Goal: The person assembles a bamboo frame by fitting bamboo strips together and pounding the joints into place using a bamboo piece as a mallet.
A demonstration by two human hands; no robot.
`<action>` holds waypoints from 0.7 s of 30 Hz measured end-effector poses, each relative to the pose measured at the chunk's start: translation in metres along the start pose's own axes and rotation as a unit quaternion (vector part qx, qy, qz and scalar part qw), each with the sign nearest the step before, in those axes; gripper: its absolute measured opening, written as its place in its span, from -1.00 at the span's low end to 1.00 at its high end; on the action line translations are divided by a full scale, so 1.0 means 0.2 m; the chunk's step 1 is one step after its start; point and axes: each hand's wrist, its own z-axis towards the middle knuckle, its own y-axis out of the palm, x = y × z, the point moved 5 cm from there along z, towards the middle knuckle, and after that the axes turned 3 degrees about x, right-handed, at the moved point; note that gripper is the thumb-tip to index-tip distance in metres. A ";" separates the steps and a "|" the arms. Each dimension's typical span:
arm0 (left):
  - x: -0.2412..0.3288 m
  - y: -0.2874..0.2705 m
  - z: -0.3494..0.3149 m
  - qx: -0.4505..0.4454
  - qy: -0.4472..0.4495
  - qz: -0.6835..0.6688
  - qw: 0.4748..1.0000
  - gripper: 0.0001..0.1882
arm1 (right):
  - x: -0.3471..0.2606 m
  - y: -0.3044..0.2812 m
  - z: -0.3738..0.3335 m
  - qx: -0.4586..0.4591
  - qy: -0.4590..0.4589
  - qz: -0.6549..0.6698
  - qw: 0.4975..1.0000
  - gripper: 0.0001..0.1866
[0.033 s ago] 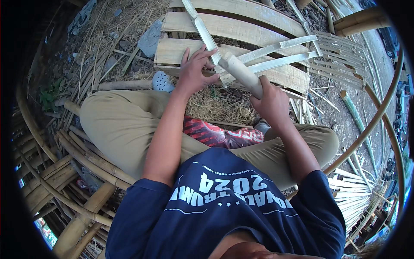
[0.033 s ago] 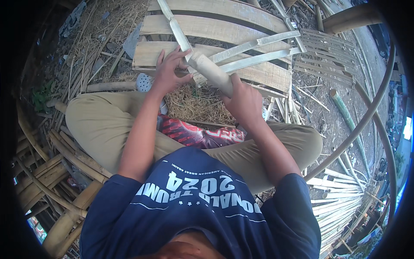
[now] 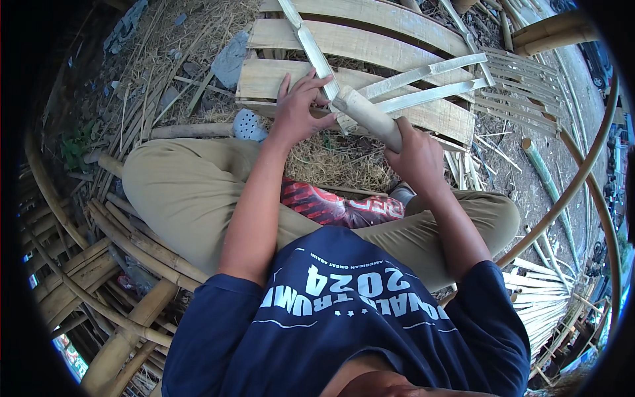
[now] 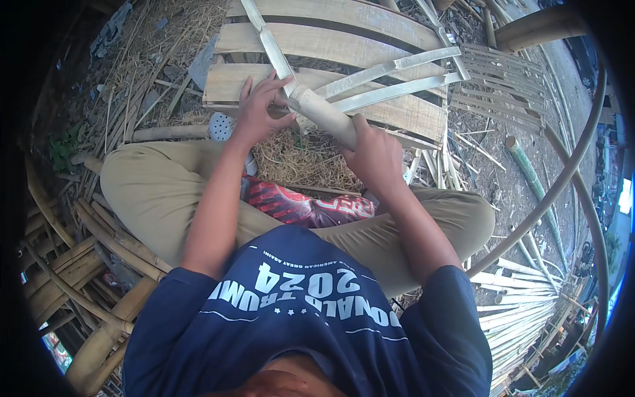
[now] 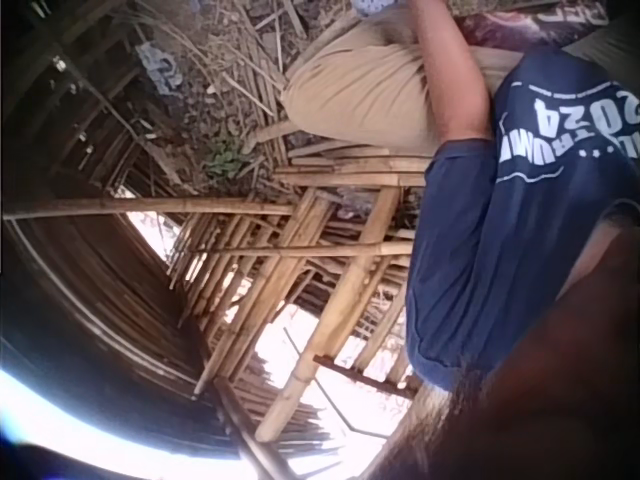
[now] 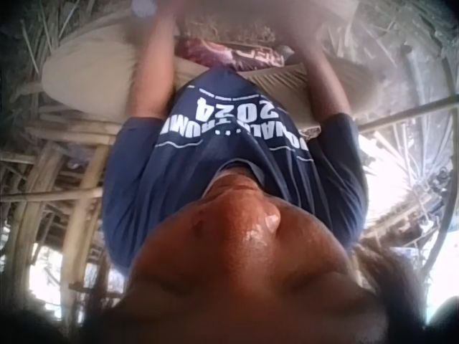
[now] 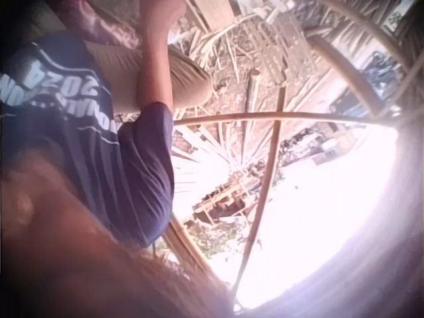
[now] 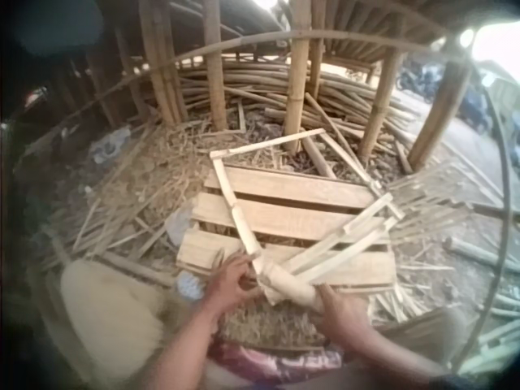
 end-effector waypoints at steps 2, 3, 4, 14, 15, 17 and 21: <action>0.00 0.00 0.00 -0.002 -0.009 -0.003 1.000 -0.73 | 0.03 0.00 0.00 0.033 0.019 0.058 0.998 -0.51; 0.00 -0.01 0.01 0.001 0.000 -0.003 1.000 -0.72 | 0.03 0.01 0.01 0.033 0.019 0.058 0.998 -0.51; 0.01 0.00 0.00 0.004 0.007 -0.004 1.000 -0.72 | 0.03 -0.01 0.00 0.081 0.050 0.060 0.994 -0.49; 0.00 0.00 0.01 0.005 0.013 -0.009 1.000 -0.71 | 0.00 0.01 -0.01 0.044 -0.006 -0.036 0.998 -0.48; 0.01 0.00 0.01 0.004 0.008 -0.006 1.000 -0.71 | 0.00 0.03 -0.01 0.023 -0.019 -0.055 0.998 -0.48; 0.00 0.00 0.00 0.002 0.002 -0.001 1.000 -0.72 | -0.01 0.03 -0.01 0.032 -0.008 -0.031 0.999 -0.48; 0.00 0.00 0.00 0.003 0.008 -0.003 1.000 -0.72 | 0.01 0.01 -0.01 0.046 0.012 -0.009 0.999 -0.48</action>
